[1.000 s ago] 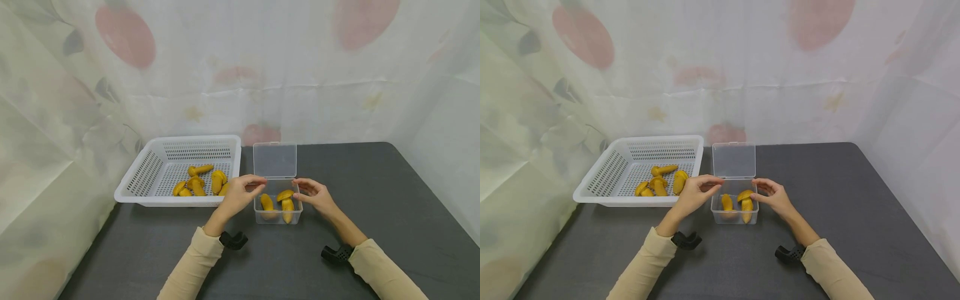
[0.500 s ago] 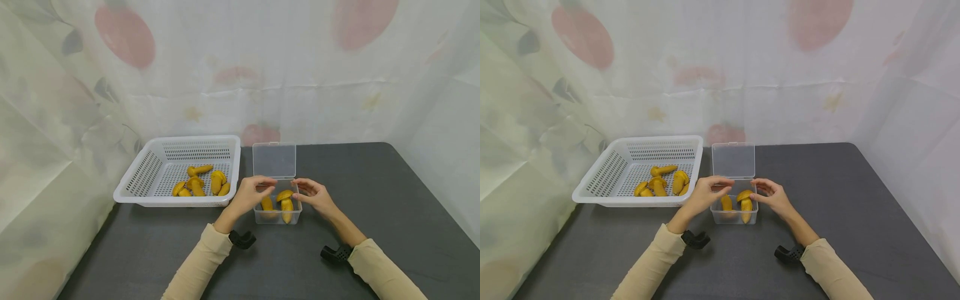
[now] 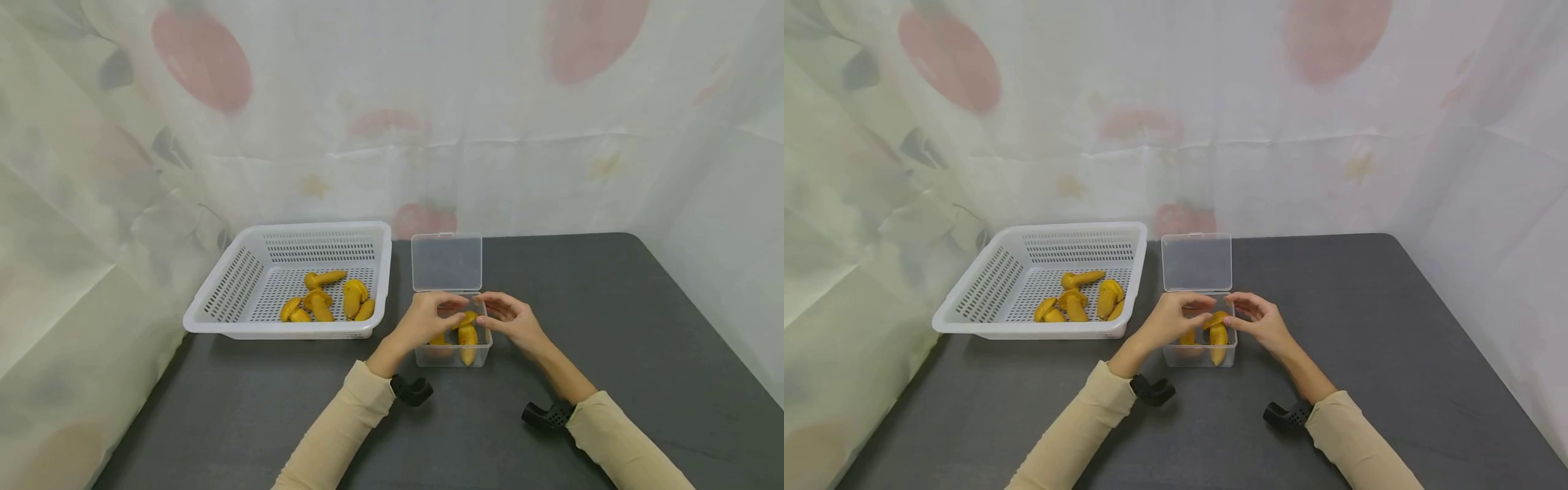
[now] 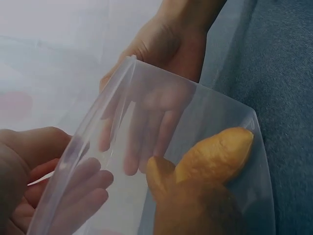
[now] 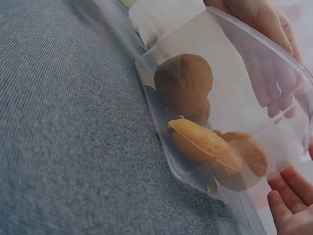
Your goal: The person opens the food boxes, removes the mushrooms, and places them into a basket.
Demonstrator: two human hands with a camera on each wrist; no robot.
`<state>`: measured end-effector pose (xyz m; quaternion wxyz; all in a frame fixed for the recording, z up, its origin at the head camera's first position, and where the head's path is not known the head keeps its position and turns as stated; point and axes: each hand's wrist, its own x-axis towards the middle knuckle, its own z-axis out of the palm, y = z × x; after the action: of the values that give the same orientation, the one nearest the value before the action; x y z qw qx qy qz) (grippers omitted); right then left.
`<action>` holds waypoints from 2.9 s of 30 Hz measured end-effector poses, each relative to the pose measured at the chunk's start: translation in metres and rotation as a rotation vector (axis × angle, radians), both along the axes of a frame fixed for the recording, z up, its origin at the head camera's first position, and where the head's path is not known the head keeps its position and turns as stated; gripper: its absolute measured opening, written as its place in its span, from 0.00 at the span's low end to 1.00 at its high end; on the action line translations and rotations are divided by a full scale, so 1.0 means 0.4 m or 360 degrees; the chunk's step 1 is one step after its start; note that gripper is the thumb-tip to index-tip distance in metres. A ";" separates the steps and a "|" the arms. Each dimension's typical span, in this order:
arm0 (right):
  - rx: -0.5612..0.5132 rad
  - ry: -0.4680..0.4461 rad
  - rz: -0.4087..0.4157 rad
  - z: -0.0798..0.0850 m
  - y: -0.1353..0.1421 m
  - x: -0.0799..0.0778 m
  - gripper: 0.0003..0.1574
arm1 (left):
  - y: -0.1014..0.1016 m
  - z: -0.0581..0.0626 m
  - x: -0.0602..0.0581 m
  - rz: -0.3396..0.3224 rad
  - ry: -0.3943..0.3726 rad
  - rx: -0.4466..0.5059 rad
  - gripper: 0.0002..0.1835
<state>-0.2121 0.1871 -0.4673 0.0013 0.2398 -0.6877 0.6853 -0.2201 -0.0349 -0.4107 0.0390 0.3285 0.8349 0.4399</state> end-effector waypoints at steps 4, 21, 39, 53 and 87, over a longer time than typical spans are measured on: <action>0.0002 -0.0003 -0.0006 -0.001 -0.002 0.000 0.27 | 0.012 -0.001 -0.009 0.0006 -0.0064 -0.0080 0.18; -0.0004 0.0013 0.0007 -0.003 -0.004 -0.002 0.27 | 0.030 -0.003 -0.037 -0.0014 -0.0226 -0.0425 0.24; -0.0046 -0.0009 0.0004 -0.006 0.000 -0.002 0.26 | 0.037 -0.009 -0.015 0.0100 0.0195 -0.0475 0.16; -0.0153 0.0037 0.0083 -0.014 -0.003 0.002 0.23 | 0.029 -0.010 -0.016 -0.0015 0.0103 -0.0344 0.21; -0.0236 0.0005 0.0141 -0.027 -0.010 -0.002 0.24 | -0.073 0.062 -0.005 0.0081 0.0126 0.0100 0.23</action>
<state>-0.2128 0.1833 -0.4781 -0.0104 0.2702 -0.6238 0.7333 -0.2222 -0.0640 -0.3859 -0.0156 0.3253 0.8297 0.4533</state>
